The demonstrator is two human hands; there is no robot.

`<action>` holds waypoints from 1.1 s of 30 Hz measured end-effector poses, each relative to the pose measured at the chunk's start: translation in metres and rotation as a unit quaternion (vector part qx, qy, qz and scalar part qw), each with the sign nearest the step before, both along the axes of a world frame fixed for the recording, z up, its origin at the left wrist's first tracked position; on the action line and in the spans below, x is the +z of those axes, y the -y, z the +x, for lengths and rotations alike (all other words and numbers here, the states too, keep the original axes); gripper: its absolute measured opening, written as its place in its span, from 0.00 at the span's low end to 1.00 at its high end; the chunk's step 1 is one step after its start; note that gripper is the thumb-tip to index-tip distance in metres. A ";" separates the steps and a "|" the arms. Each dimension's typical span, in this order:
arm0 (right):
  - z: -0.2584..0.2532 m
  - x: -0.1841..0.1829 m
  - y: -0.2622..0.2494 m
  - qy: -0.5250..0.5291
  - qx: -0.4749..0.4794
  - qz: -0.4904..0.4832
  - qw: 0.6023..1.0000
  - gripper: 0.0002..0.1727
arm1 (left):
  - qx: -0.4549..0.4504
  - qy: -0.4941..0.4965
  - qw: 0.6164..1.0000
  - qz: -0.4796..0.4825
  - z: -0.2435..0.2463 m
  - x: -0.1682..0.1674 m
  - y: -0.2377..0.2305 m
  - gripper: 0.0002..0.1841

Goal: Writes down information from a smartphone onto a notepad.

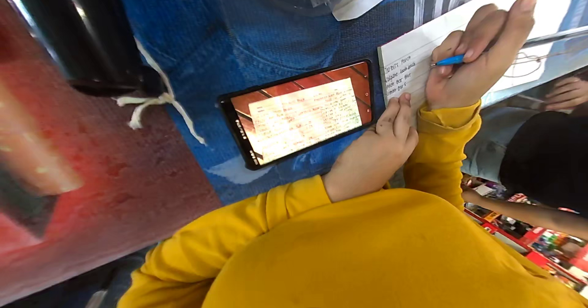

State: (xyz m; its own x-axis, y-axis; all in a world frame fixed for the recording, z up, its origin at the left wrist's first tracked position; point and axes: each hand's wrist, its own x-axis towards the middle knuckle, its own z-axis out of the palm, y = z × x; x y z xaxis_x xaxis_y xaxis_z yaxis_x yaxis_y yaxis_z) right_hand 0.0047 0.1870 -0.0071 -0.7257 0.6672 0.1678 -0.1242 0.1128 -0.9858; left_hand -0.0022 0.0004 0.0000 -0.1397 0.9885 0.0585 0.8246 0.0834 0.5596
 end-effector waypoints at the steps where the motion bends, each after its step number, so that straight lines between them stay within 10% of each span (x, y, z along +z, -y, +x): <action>1: 0.000 0.000 0.000 0.000 -0.001 -0.001 1.000 0.33 | 0.001 0.001 1.000 0.001 0.000 0.000 0.000 0.17; 33: -0.001 -0.002 0.001 -0.011 -0.001 0.003 1.000 0.33 | 0.010 -0.008 1.000 0.002 0.003 -0.001 0.000 0.19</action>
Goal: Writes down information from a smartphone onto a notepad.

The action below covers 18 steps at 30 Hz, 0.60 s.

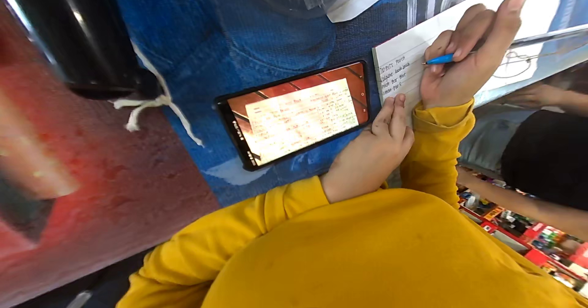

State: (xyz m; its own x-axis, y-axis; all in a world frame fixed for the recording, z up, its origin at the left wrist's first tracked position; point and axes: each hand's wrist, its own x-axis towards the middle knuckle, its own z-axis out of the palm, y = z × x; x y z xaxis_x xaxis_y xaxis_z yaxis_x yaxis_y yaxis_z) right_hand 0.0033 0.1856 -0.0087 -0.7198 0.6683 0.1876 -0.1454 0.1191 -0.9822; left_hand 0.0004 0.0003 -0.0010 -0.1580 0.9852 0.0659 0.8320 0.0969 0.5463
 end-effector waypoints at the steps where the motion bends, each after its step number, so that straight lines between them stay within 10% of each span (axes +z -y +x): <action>1: 0.000 0.000 0.000 0.001 -0.002 0.001 1.000 0.33 | -0.001 0.002 1.000 -0.001 0.000 0.000 0.000 0.20; 18: -0.002 0.004 0.005 0.053 -0.054 0.002 0.997 0.31 | 0.010 -0.028 0.998 0.047 0.002 -0.007 0.001 0.18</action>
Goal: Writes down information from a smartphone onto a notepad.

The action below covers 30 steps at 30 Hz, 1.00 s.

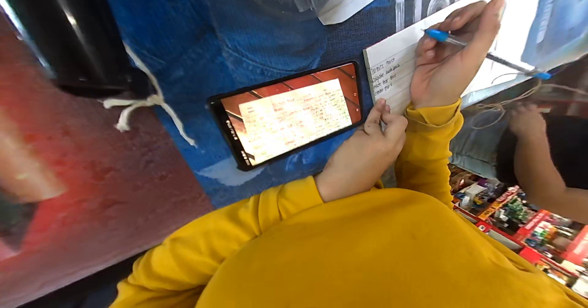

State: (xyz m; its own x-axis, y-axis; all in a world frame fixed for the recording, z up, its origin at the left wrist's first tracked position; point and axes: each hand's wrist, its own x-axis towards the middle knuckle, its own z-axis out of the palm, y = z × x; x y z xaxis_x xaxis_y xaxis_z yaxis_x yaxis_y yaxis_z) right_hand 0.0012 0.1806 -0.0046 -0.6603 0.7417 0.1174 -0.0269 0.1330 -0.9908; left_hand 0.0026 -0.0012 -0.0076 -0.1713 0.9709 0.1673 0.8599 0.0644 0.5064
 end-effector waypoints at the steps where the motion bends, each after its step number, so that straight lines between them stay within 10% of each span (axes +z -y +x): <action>1: 0.000 0.001 -0.002 -0.009 -0.001 -0.021 1.000 0.31 | 0.003 -0.009 1.000 0.004 0.000 0.000 0.000 0.18; 9: 0.001 0.003 -0.016 -0.163 0.004 -0.248 0.955 0.33 | -0.004 -0.025 1.000 -0.008 -0.001 0.001 0.000 0.18; 24: -0.001 0.004 -0.013 -0.132 -0.026 -0.226 0.965 0.25 | -0.011 -0.028 0.999 -0.023 -0.002 0.004 0.000 0.18; 30: -0.001 0.002 -0.010 -0.113 -0.040 -0.178 0.977 0.18 | 0.027 -0.059 0.996 0.059 0.019 -0.043 -0.005 0.17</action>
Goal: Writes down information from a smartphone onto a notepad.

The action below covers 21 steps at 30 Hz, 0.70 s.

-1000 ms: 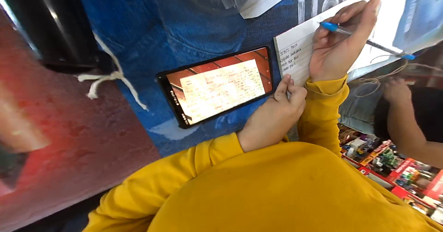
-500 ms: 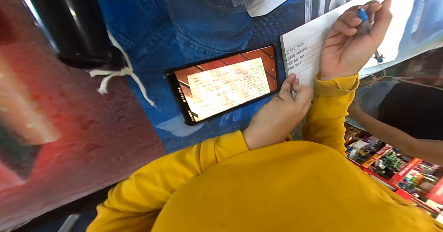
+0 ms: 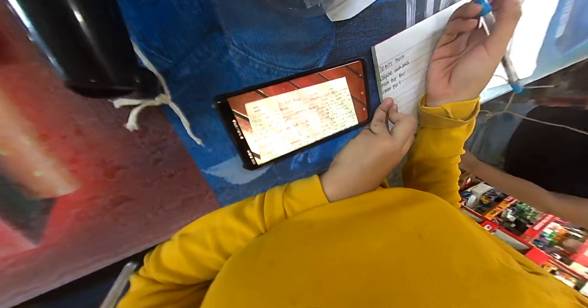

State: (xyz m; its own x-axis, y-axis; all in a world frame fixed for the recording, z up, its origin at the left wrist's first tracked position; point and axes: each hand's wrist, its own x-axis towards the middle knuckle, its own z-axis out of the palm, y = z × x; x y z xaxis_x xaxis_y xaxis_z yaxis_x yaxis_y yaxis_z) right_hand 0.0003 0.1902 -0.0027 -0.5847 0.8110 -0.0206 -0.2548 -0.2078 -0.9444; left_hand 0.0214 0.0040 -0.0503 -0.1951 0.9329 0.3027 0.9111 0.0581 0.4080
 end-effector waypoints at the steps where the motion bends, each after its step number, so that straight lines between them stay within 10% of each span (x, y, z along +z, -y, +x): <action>1: -0.001 -0.001 0.002 0.017 -0.005 0.035 0.999 0.14 | -0.010 -0.010 0.999 -0.041 -0.011 0.024 0.003 0.16; 6: 0.004 -0.013 0.002 0.043 0.099 0.260 0.960 0.10 | -0.023 0.019 0.998 -0.057 -0.019 0.042 0.006 0.17; 11: 0.013 -0.007 0.001 0.063 0.233 0.277 0.930 0.31 | -0.026 0.058 0.997 -0.050 -0.017 0.039 0.005 0.16; 21: 0.008 -0.004 0.013 0.132 0.135 0.341 0.921 0.27 | -0.013 0.048 0.999 -0.019 -0.016 0.035 0.004 0.13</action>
State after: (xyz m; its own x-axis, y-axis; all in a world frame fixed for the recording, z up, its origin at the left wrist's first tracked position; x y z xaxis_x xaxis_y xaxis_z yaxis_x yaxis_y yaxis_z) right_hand 0.0081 0.1767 -0.0067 -0.8142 0.5138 0.2705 -0.0243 0.4354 -0.8999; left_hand 0.0055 0.0004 -0.0157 -0.1978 0.9485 0.2475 0.8689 0.0528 0.4921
